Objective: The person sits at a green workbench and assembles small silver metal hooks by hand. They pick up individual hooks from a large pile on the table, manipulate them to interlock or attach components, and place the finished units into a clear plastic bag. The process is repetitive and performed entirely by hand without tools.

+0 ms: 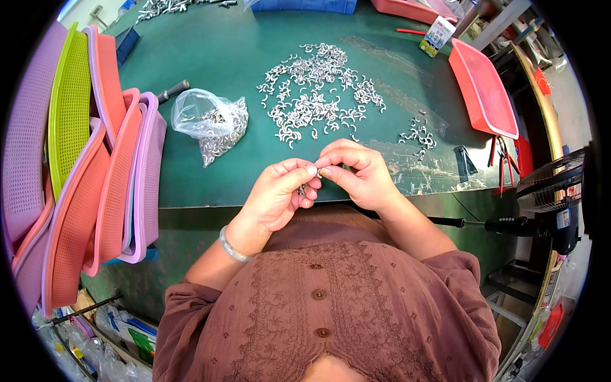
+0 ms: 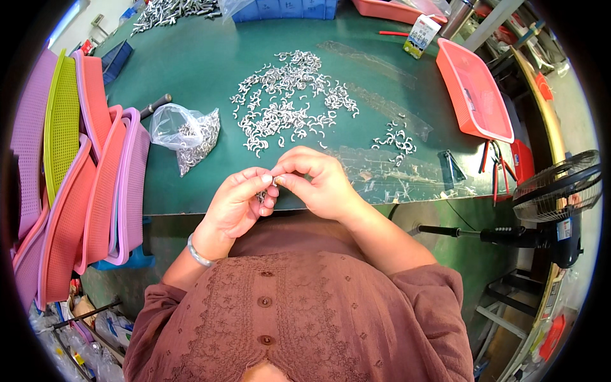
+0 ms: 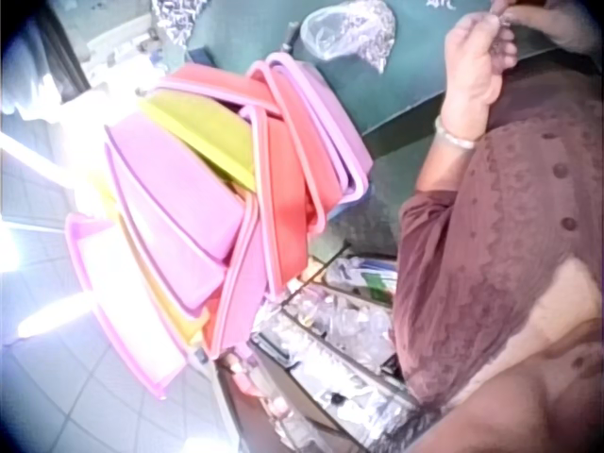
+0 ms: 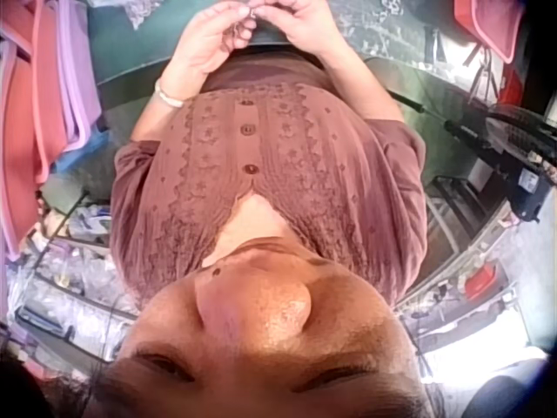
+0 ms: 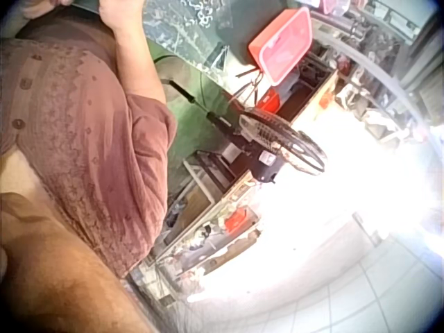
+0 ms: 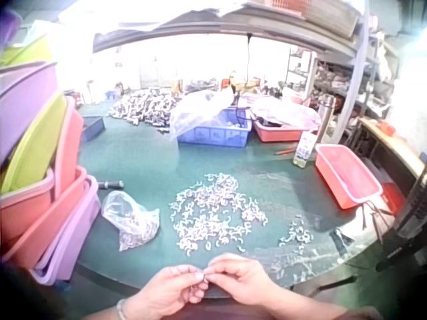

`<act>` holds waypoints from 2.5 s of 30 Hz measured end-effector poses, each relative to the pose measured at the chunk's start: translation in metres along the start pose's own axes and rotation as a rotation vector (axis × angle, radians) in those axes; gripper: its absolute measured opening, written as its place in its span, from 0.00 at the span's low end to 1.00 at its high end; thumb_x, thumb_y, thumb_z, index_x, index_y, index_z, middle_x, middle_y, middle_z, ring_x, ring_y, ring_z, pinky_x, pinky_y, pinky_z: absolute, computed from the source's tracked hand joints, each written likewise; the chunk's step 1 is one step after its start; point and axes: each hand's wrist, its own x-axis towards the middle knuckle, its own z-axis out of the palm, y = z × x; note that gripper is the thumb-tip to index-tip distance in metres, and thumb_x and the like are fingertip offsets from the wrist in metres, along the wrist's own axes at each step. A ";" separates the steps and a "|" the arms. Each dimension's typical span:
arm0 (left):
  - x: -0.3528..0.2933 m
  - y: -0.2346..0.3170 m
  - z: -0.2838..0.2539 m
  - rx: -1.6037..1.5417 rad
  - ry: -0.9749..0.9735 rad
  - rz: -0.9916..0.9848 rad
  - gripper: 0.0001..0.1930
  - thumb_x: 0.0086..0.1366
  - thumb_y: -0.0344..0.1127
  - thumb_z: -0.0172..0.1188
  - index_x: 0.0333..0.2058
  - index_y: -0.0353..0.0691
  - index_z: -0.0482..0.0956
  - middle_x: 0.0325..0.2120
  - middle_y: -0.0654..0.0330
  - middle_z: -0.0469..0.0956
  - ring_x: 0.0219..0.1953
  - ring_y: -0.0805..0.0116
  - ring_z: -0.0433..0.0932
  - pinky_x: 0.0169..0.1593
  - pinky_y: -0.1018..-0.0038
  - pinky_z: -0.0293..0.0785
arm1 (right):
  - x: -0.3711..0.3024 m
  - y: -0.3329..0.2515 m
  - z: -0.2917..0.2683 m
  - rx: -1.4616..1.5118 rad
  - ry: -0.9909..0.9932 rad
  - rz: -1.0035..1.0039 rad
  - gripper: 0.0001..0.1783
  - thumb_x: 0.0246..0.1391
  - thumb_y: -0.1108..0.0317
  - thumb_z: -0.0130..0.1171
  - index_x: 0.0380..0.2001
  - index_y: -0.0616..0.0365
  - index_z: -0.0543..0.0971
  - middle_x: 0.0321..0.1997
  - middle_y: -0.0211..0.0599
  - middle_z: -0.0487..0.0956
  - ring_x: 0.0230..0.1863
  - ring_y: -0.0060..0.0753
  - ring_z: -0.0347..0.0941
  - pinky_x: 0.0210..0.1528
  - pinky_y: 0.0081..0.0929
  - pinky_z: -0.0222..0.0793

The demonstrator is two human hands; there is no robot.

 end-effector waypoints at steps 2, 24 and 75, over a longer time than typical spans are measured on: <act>0.001 -0.002 -0.002 -0.010 -0.012 -0.005 0.05 0.64 0.33 0.55 0.33 0.38 0.75 0.25 0.63 0.74 0.23 0.76 0.71 0.25 0.82 0.67 | 0.000 -0.002 0.001 -0.099 0.006 -0.060 0.05 0.49 0.78 0.58 0.31 0.60 0.79 0.32 0.34 0.76 0.34 0.28 0.74 0.36 0.22 0.70; 0.004 -0.003 -0.002 -0.143 -0.024 0.034 0.05 0.64 0.33 0.53 0.31 0.40 0.72 0.25 0.64 0.72 0.24 0.79 0.68 0.25 0.83 0.63 | -0.003 0.000 0.002 -0.185 0.036 -0.029 0.06 0.50 0.78 0.56 0.34 0.61 0.78 0.33 0.35 0.77 0.34 0.28 0.74 0.33 0.24 0.69; 0.000 0.001 -0.008 -0.044 -0.109 -0.120 0.07 0.65 0.35 0.51 0.31 0.38 0.72 0.25 0.61 0.73 0.24 0.75 0.69 0.23 0.82 0.65 | 0.007 0.000 0.000 -0.488 -0.005 -0.427 0.08 0.42 0.77 0.62 0.29 0.59 0.77 0.32 0.35 0.75 0.32 0.39 0.69 0.34 0.31 0.65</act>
